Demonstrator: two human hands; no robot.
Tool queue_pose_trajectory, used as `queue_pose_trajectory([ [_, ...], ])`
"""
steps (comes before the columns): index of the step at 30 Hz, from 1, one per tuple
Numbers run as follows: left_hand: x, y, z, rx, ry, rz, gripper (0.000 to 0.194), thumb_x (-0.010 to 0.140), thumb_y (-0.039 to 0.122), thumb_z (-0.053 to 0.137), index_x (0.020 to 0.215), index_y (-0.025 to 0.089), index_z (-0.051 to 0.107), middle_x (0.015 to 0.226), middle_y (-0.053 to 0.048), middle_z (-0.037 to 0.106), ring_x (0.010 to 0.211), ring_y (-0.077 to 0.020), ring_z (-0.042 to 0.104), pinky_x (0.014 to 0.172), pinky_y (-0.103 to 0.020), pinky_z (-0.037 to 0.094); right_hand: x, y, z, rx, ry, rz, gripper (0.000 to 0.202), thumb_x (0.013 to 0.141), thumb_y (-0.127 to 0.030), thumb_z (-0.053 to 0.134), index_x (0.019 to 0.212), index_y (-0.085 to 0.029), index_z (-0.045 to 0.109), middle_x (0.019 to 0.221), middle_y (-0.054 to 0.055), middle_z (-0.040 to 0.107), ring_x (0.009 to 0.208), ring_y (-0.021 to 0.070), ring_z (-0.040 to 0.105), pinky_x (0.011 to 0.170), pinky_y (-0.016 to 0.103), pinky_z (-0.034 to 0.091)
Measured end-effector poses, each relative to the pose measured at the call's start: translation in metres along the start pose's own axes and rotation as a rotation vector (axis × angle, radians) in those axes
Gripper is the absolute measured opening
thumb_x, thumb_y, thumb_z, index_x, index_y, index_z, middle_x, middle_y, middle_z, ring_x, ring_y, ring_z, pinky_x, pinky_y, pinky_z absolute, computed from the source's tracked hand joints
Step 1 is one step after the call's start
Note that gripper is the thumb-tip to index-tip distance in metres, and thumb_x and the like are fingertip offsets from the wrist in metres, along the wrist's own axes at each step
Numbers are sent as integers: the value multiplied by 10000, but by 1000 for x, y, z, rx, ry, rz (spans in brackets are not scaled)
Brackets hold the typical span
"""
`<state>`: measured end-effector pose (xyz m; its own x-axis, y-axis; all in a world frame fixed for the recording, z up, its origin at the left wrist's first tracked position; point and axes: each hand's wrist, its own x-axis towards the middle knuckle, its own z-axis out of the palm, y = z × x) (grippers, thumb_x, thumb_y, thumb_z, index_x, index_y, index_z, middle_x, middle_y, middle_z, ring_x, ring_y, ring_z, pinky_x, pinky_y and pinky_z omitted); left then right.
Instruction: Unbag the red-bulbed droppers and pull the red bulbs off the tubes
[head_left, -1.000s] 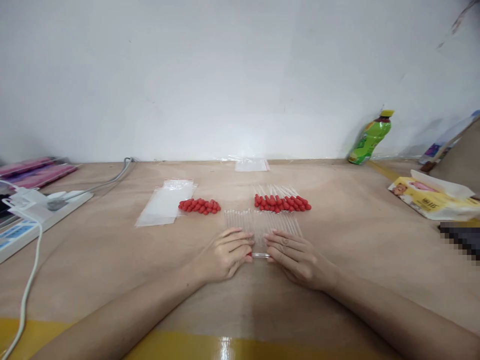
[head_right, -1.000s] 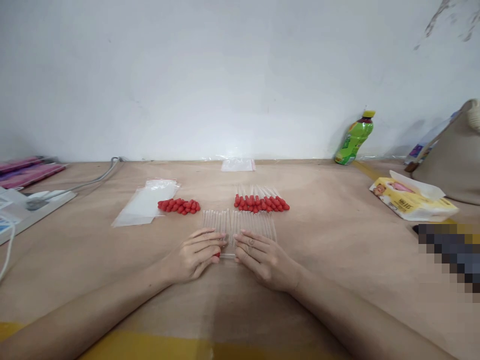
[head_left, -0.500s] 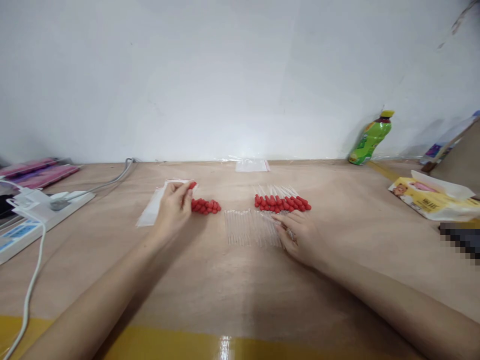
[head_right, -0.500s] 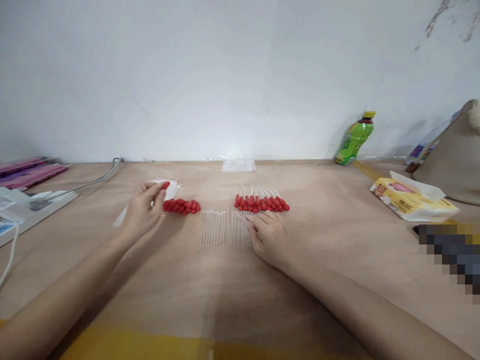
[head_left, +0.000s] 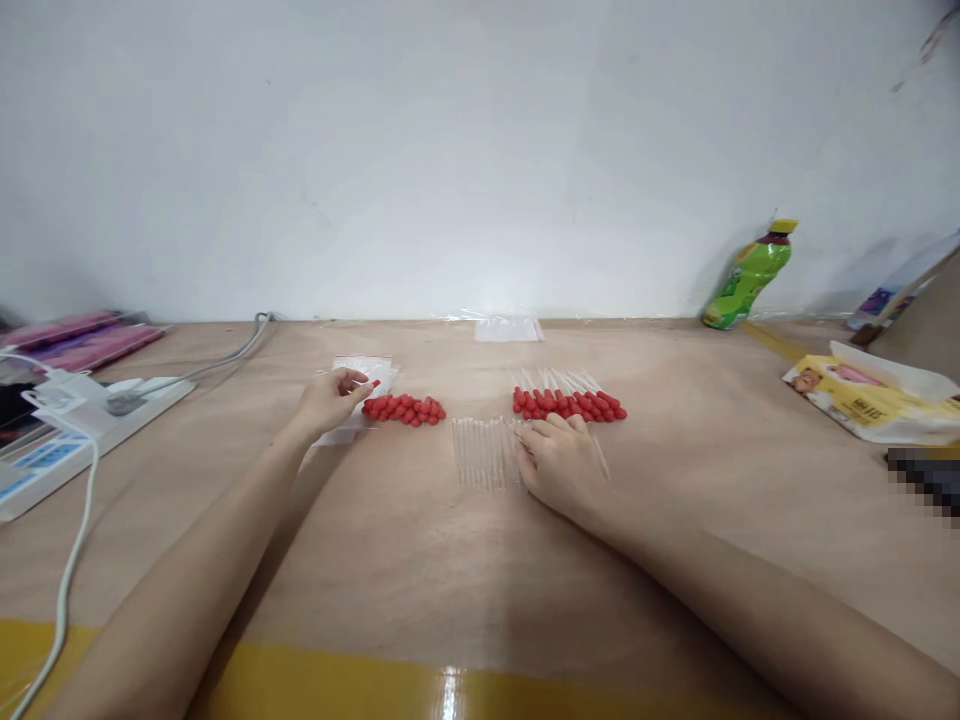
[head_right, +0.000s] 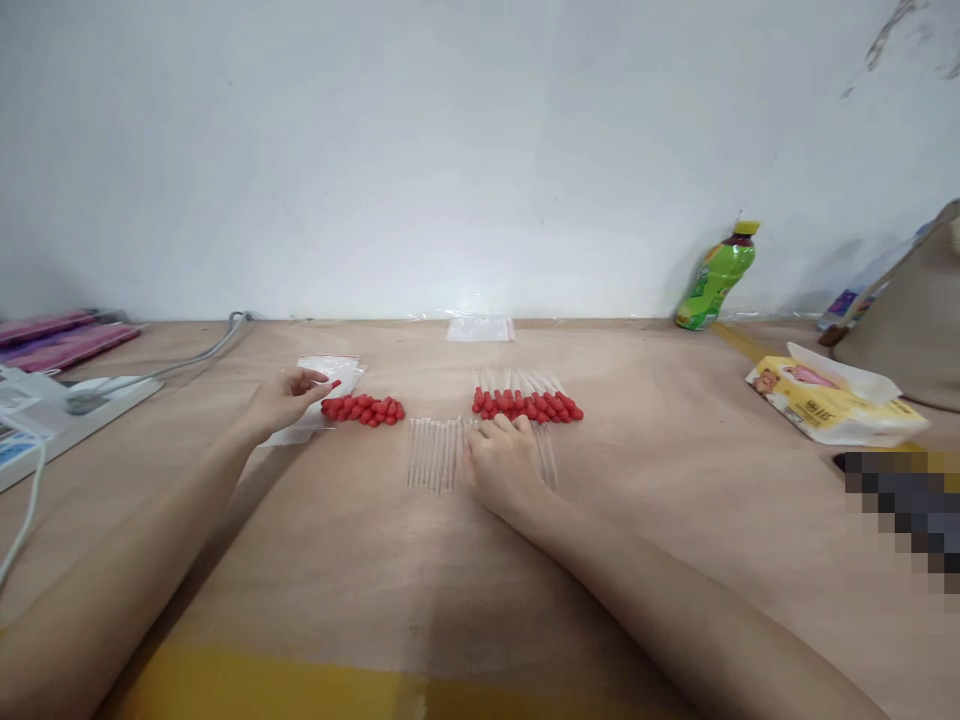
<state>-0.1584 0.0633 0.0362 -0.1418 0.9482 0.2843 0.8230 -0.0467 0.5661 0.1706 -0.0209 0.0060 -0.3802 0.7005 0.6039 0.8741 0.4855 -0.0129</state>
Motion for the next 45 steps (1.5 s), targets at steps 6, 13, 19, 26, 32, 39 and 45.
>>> queue_pose_trajectory([
  [6, 1, -4, 3, 49, -46, -31, 461, 709, 573, 444, 784, 164, 643, 747, -31, 661, 709, -195, 583, 618, -255, 421, -3, -10, 1, 10, -52, 10, 200, 793, -315, 535, 683, -162, 602, 712, 61, 633, 745, 195, 526, 662, 336, 252],
  [13, 5, -11, 3, 30, -53, -51, 579, 782, 602, 304, 863, 143, 648, 893, -85, 680, 801, -221, 613, 703, -276, 441, -3, -12, -2, 15, -62, 33, 378, 800, -499, 503, 685, -151, 600, 717, 73, 633, 752, 206, 534, 680, 346, 260],
  [19, 3, 0, -3, 86, 7, -30, 512, 817, 516, 297, 860, 141, 644, 906, -89, 675, 815, -224, 605, 705, -282, 436, -7, 7, -10, 51, 64, 13, 305, 829, -423, 494, 752, -164, 634, 687, 49, 628, 700, 167, 518, 678, 327, 259],
  [26, -30, 77, 18, 113, 154, 376, 243, 794, 344, 444, 782, 169, 612, 825, -42, 632, 787, -187, 549, 750, -289, 416, -33, 38, -14, 120, 171, -129, 183, 821, -285, 521, 747, -177, 649, 602, 8, 572, 619, 128, 456, 667, 300, 270],
  [32, -48, 139, 80, 111, -53, 580, 184, 778, 339, 530, 752, 174, 608, 820, -47, 599, 866, -200, 530, 805, -315, 409, -43, 46, -14, 144, 209, -156, 132, 804, -235, 544, 740, -184, 647, 571, -5, 553, 590, 120, 421, 656, 297, 261],
  [39, -35, 165, 121, 161, -89, 363, 352, 763, 482, 523, 646, 164, 619, 775, -89, 595, 837, -241, 542, 772, -371, 421, -44, 44, -12, 182, 194, -139, 147, 808, -222, 530, 723, -185, 644, 563, -6, 545, 593, 121, 425, 645, 301, 254],
  [45, -32, 164, 134, 143, -59, 346, 317, 768, 378, 529, 551, 157, 594, 703, -86, 590, 802, -232, 548, 758, -363, 427, -43, 45, -10, 198, 196, -136, 137, 806, -216, 531, 736, -187, 644, 572, -9, 554, 596, 120, 428, 668, 307, 273],
])
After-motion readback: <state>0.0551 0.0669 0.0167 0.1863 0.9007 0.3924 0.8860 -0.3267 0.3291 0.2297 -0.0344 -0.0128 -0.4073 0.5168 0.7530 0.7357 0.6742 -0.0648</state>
